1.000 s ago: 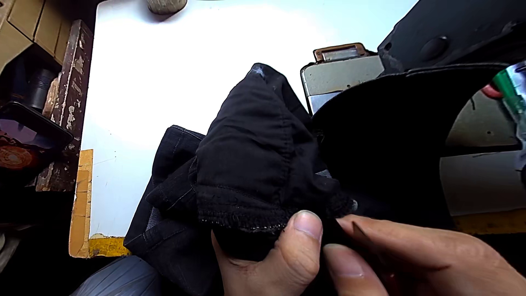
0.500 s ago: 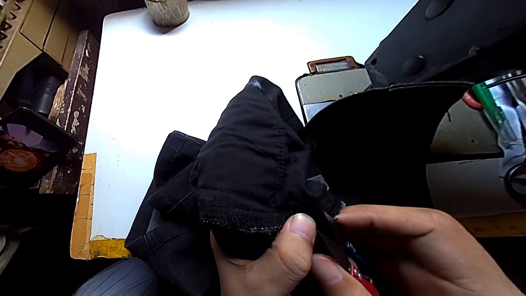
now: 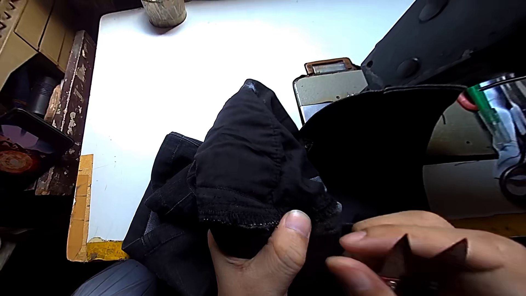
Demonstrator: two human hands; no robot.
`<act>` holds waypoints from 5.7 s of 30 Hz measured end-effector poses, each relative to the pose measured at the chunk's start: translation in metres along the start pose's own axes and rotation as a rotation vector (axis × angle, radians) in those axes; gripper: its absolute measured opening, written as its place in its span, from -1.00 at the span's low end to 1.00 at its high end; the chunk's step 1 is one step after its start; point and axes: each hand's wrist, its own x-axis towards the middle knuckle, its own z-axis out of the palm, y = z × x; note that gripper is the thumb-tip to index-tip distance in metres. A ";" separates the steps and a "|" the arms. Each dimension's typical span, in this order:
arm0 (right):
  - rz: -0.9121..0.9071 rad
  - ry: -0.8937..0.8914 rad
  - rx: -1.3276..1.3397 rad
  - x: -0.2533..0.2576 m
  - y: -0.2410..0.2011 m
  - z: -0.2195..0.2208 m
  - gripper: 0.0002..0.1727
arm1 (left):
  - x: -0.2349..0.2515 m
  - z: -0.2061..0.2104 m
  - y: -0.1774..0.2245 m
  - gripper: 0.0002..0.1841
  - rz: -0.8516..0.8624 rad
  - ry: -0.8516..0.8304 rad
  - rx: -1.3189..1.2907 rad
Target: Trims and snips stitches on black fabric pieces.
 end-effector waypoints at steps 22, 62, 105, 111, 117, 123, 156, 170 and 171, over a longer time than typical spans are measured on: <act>0.130 -0.043 -0.073 0.000 -0.024 0.001 -0.83 | -0.011 0.005 0.009 -0.74 -0.025 -0.009 -0.109; 0.069 -0.021 -0.069 -0.002 -0.016 0.007 -0.84 | -0.008 0.001 0.007 -0.80 -0.078 -0.009 -0.122; 0.196 -0.153 0.183 0.003 -0.013 -0.008 -0.85 | -0.006 0.002 0.007 -0.75 -0.119 0.021 -0.137; 0.214 -0.114 0.165 0.003 -0.015 -0.003 -0.87 | -0.006 0.003 0.007 -0.77 -0.122 0.020 -0.151; 0.214 -0.100 0.188 0.005 -0.014 -0.001 -0.89 | -0.006 0.003 0.007 -0.77 -0.117 0.014 -0.143; 0.221 -0.094 0.196 0.006 -0.014 0.000 -0.91 | -0.006 0.003 0.006 -0.77 -0.110 0.016 -0.144; 0.027 0.001 -0.006 -0.007 -0.004 0.012 -0.74 | -0.006 0.004 0.006 -0.79 -0.039 -0.036 -0.080; -0.223 0.004 -0.092 0.002 -0.013 0.011 -0.83 | -0.003 0.002 0.004 -0.74 -0.097 0.005 0.013; -0.215 -0.001 -0.089 0.002 -0.014 0.011 -0.83 | -0.003 0.002 0.005 -0.74 -0.102 0.012 0.014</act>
